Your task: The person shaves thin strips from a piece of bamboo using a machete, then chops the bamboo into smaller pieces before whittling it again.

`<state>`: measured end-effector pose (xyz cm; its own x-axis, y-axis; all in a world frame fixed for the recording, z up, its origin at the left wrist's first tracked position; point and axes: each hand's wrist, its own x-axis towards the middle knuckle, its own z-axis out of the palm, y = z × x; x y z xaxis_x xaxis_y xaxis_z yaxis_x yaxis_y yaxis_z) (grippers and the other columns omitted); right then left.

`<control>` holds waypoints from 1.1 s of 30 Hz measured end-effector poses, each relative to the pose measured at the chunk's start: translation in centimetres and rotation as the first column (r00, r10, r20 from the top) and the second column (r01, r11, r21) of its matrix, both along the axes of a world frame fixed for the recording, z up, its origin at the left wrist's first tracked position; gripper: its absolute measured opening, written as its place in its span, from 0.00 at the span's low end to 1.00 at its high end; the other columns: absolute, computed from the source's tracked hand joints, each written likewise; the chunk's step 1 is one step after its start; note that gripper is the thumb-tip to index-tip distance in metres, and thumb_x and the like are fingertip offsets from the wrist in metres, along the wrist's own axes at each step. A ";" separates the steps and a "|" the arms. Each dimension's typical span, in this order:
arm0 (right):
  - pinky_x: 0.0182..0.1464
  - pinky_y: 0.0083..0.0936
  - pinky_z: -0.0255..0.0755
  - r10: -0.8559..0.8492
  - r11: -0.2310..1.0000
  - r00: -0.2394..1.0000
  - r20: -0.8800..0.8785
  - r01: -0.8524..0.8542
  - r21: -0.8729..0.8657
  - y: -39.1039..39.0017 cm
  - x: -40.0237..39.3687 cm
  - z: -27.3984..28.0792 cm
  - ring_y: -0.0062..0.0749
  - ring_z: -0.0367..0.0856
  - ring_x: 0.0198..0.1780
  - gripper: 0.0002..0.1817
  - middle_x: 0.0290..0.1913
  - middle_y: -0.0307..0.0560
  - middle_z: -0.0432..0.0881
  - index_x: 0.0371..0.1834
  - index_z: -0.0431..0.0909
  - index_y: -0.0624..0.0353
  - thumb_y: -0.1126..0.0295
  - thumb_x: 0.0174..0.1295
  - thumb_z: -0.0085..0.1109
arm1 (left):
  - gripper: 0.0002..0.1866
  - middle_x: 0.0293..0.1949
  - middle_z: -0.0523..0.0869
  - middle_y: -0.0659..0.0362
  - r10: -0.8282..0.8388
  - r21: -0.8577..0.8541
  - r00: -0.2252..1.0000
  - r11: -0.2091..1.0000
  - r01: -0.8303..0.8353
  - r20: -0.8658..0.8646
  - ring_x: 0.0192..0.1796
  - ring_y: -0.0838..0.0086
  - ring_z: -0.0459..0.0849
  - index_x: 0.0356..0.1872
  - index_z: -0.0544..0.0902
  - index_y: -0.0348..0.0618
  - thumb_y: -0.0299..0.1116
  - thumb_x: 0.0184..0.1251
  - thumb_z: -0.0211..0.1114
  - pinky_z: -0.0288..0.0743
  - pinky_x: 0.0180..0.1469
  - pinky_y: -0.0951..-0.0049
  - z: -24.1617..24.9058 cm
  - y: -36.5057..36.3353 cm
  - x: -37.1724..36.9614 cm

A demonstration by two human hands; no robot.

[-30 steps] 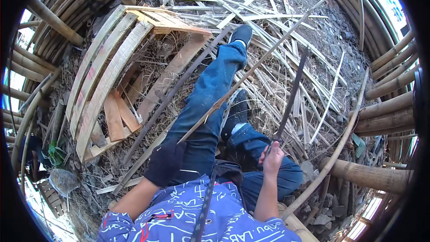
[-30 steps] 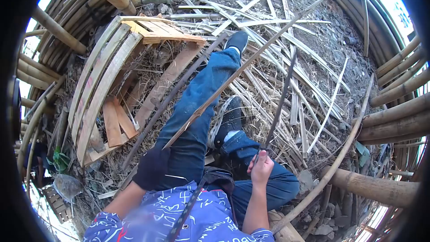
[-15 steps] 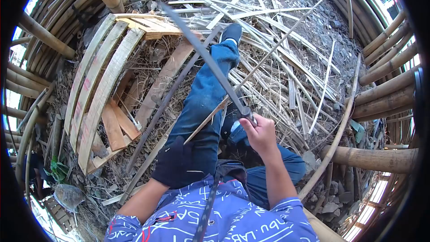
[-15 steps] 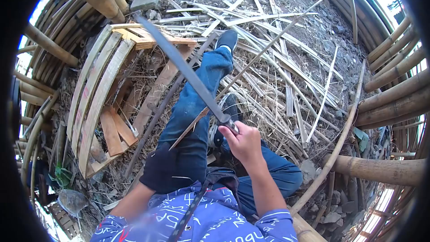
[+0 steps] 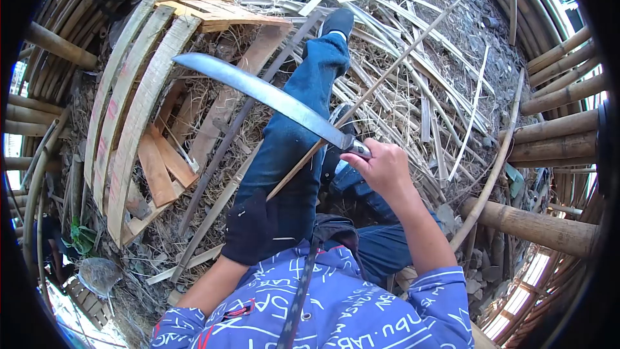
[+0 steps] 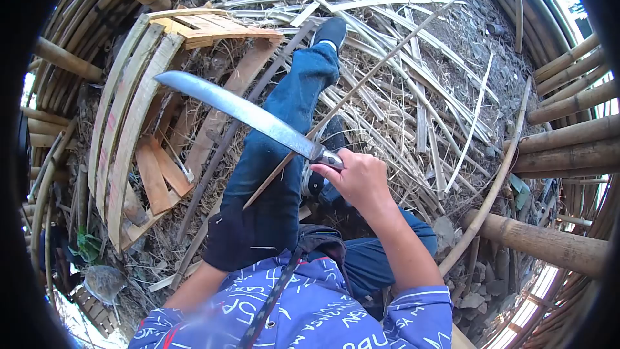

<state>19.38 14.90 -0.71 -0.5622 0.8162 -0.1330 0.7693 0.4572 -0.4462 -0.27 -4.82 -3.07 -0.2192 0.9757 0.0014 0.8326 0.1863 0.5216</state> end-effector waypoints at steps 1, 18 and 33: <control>0.26 0.40 0.72 0.034 0.997 0.999 -0.011 -0.033 0.063 0.3 0.0 -0.3 0.49 0.80 0.23 0.31 0.18 0.50 0.78 0.20 0.75 0.58 0.36 0.53 0.57 | 0.07 0.17 0.78 0.48 -0.017 0.014 0.998 1.000 0.017 -0.053 0.21 0.53 0.80 0.31 0.76 0.38 0.32 0.62 0.60 0.72 0.23 0.59 -0.2 0.0 -0.1; 0.27 0.40 0.71 -0.188 0.968 0.980 0.060 0.174 0.183 7.9 4.2 -0.3 0.48 0.80 0.23 0.33 0.18 0.52 0.78 0.22 0.78 0.60 0.35 0.54 0.56 | 0.07 0.20 0.78 0.49 0.101 -0.149 0.995 0.983 -0.103 -0.023 0.23 0.54 0.80 0.32 0.76 0.37 0.31 0.63 0.59 0.71 0.25 0.61 1.1 1.0 0.5; 0.23 0.33 0.70 0.069 0.909 0.994 0.090 -0.100 0.405 12.1 5.1 -1.8 0.42 0.77 0.17 0.36 0.13 0.46 0.73 0.16 0.71 0.57 0.29 0.48 0.55 | 0.09 0.18 0.77 0.49 0.132 -0.153 0.990 0.978 -0.138 -0.054 0.20 0.55 0.79 0.26 0.73 0.40 0.33 0.61 0.61 0.71 0.22 0.61 0.5 1.0 -0.1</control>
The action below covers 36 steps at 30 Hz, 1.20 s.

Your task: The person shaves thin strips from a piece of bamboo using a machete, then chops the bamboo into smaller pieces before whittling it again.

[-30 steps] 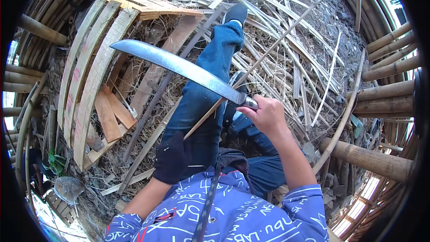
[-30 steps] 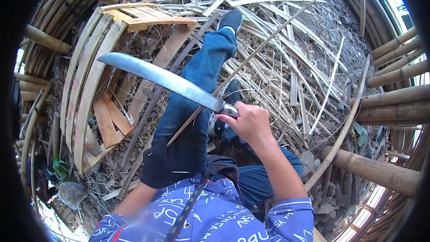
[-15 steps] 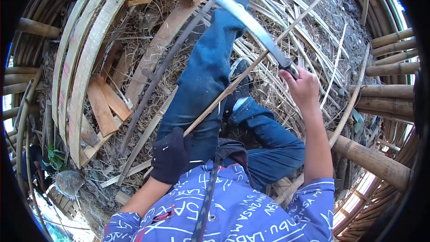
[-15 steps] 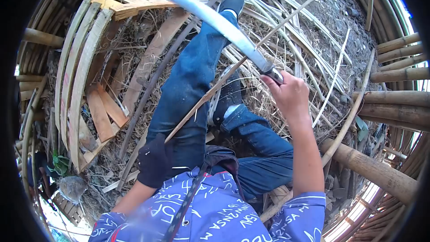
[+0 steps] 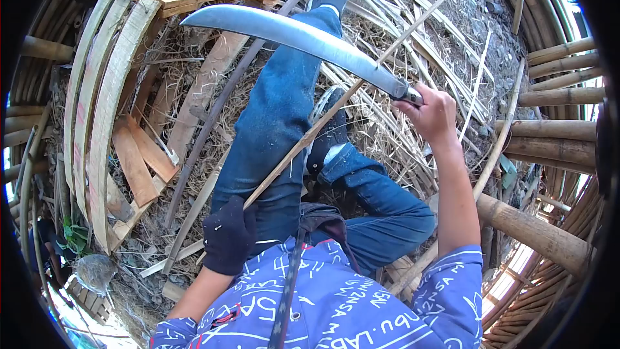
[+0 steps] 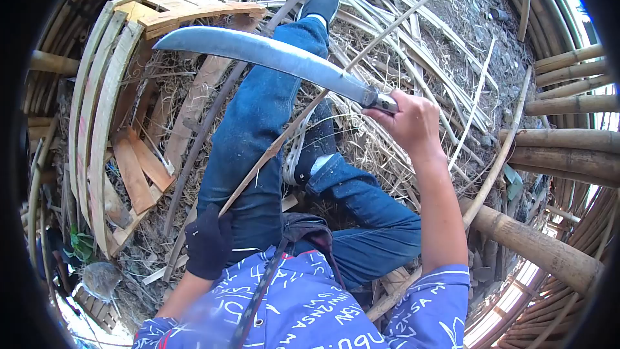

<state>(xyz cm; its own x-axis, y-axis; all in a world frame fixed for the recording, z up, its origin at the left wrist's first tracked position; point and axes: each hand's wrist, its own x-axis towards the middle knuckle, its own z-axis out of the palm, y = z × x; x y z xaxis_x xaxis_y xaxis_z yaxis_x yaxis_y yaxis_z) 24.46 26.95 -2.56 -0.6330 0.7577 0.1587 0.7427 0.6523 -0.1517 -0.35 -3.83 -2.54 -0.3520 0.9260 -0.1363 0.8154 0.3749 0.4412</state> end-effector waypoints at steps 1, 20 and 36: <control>0.23 0.33 0.70 -0.001 1.000 1.000 0.001 0.001 -0.002 0.0 -0.1 -0.3 0.42 0.77 0.17 0.36 0.13 0.46 0.73 0.16 0.71 0.57 0.29 0.48 0.55 | 0.09 0.17 0.77 0.50 -0.002 -0.009 1.000 1.000 0.002 -0.009 0.20 0.56 0.79 0.26 0.73 0.40 0.32 0.61 0.62 0.71 0.22 0.61 0.0 -0.1 0.0; 0.18 0.26 0.65 -0.344 0.935 0.937 -0.059 0.337 -0.110 3.0 0.0 1.6 0.26 0.74 0.16 0.38 0.13 0.41 0.72 0.13 0.70 0.56 0.29 0.58 0.43 | 0.09 0.16 0.76 0.49 0.002 -0.020 1.000 1.000 -0.003 -0.010 0.21 0.54 0.79 0.25 0.73 0.40 0.32 0.61 0.60 0.72 0.23 0.61 -0.1 0.8 -0.4; 0.18 0.28 0.67 -0.097 0.983 0.991 -0.097 0.080 -0.166 1.5 -0.4 0.5 0.28 0.74 0.15 0.33 0.11 0.40 0.72 0.15 0.70 0.56 0.33 0.52 0.57 | 0.09 0.23 0.79 0.43 0.095 -0.059 0.992 0.994 -0.090 0.082 0.30 0.47 0.80 0.32 0.76 0.37 0.33 0.65 0.55 0.70 0.32 0.52 0.0 0.2 -0.8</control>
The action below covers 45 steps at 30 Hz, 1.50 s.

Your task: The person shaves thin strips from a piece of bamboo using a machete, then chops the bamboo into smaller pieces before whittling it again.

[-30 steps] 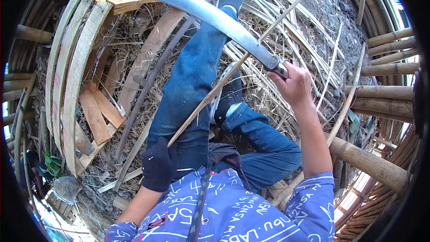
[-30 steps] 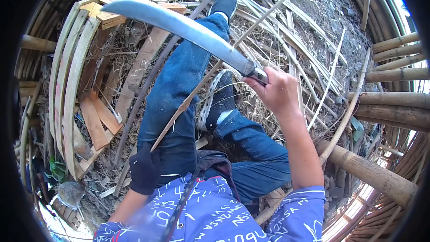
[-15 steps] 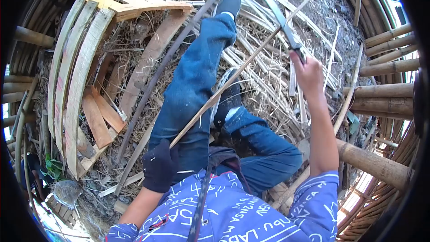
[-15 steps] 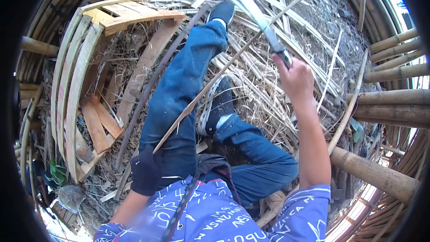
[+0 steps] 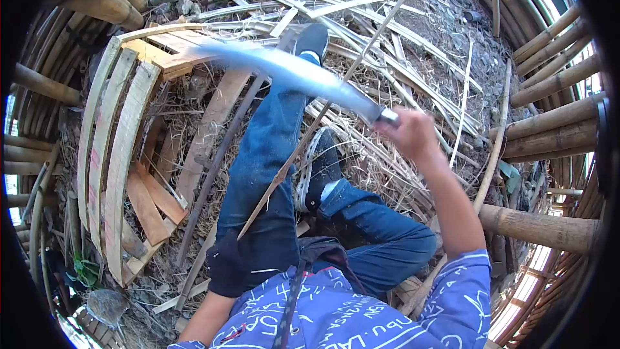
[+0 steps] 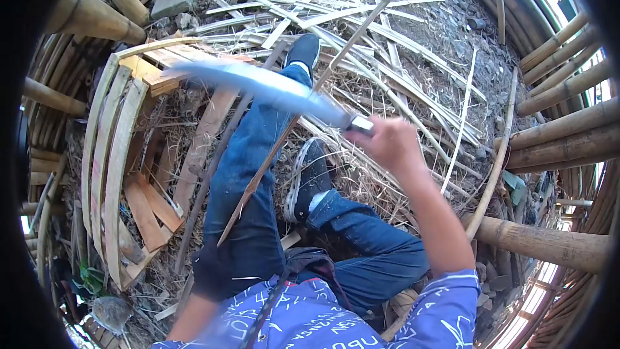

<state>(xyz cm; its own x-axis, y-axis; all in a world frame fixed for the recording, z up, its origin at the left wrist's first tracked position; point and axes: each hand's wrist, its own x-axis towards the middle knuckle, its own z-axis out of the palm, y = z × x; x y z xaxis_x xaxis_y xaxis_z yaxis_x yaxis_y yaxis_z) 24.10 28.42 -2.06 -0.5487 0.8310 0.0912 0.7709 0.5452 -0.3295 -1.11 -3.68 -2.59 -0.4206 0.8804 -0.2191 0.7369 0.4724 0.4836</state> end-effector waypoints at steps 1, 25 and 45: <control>0.17 0.27 0.66 -0.139 0.983 0.990 0.032 0.142 -0.115 2.0 0.8 0.0 0.26 0.73 0.15 0.34 0.11 0.39 0.72 0.15 0.71 0.56 0.32 0.53 0.54 | 0.09 0.22 0.78 0.43 -0.017 0.001 1.000 1.000 0.017 -0.010 0.30 0.46 0.80 0.32 0.76 0.37 0.33 0.65 0.55 0.70 0.32 0.51 -0.5 -0.5 -0.1; 0.33 0.38 0.75 -0.273 0.929 0.939 0.209 0.314 -0.194 8.6 3.0 -1.7 0.45 0.83 0.28 0.38 0.21 0.50 0.81 0.24 0.80 0.58 0.27 0.51 0.50 | 0.15 0.20 0.79 0.44 -0.151 -0.037 0.981 0.988 0.147 -0.120 0.24 0.48 0.80 0.29 0.77 0.37 0.41 0.64 0.58 0.71 0.24 0.54 1.4 0.3 0.1; 0.37 0.41 0.76 -0.407 0.907 0.888 0.214 0.420 -0.018 14.9 5.9 0.4 0.48 0.83 0.29 0.42 0.24 0.55 0.82 0.25 0.80 0.63 0.26 0.53 0.47 | 0.13 0.17 0.78 0.46 -0.121 -0.031 0.971 0.993 0.117 -0.208 0.22 0.51 0.80 0.24 0.76 0.40 0.38 0.64 0.58 0.72 0.25 0.54 1.3 0.7 0.0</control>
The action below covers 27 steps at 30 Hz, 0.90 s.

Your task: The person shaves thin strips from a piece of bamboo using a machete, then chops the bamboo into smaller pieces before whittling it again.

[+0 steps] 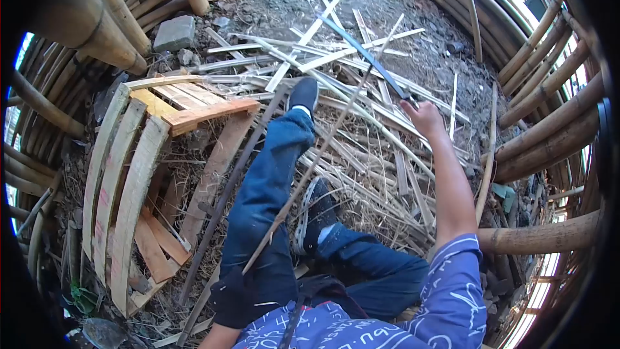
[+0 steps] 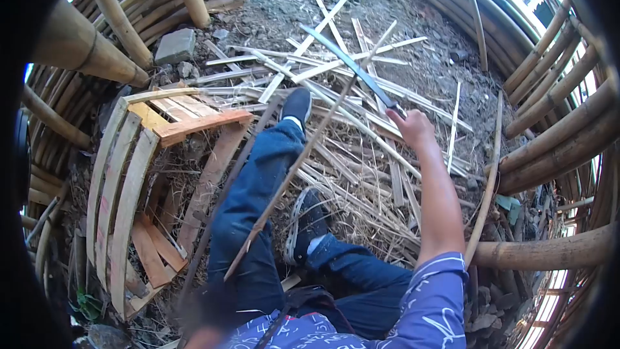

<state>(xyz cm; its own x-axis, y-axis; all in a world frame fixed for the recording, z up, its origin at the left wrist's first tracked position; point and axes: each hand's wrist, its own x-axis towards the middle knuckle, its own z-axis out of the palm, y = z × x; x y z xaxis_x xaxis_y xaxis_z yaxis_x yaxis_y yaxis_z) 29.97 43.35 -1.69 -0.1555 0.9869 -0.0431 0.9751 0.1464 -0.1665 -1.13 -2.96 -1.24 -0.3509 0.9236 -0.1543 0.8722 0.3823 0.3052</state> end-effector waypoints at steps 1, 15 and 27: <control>0.40 0.42 0.75 0.015 0.978 1.000 -0.009 -0.013 0.206 0.2 0.3 -2.1 0.55 0.82 0.31 0.45 0.23 0.57 0.81 0.24 0.80 0.68 0.25 0.51 0.47 | 0.13 0.17 0.78 0.46 -0.018 0.029 0.999 0.999 0.019 -0.037 0.22 0.51 0.80 0.24 0.76 0.40 0.37 0.64 0.58 0.72 0.25 0.54 0.0 -0.2 -0.1; 0.25 0.31 0.71 0.587 0.810 0.809 0.033 -0.587 -0.017 -12.8 -4.1 1.0 0.29 0.76 0.17 0.28 0.16 0.43 0.78 0.19 0.79 0.58 0.40 0.51 0.64 | 0.14 0.24 0.81 0.44 0.176 -0.200 0.979 0.968 -0.153 0.103 0.30 0.50 0.82 0.30 0.76 0.41 0.41 0.67 0.53 0.73 0.32 0.53 1.4 0.7 -0.1; 0.10 0.19 0.59 -0.383 0.911 0.630 -0.675 0.378 -0.164 -2.4 3.8 -1.6 0.22 0.66 0.08 0.39 0.08 0.36 0.66 0.10 0.64 0.56 0.28 0.54 0.48 | 0.15 0.26 0.81 0.43 0.210 -0.172 0.973 0.966 -0.192 0.096 0.33 0.48 0.82 0.33 0.77 0.40 0.42 0.68 0.51 0.74 0.35 0.52 -0.4 0.1 -1.0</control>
<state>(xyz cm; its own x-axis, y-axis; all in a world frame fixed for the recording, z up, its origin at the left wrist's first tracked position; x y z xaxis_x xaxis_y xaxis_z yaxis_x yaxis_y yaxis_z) 33.82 40.92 -3.30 0.2459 0.9653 -0.0881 0.5570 -0.2150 -0.8022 -2.17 -2.83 -1.69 -0.4985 0.7957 -0.3440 0.7358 0.5982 0.3174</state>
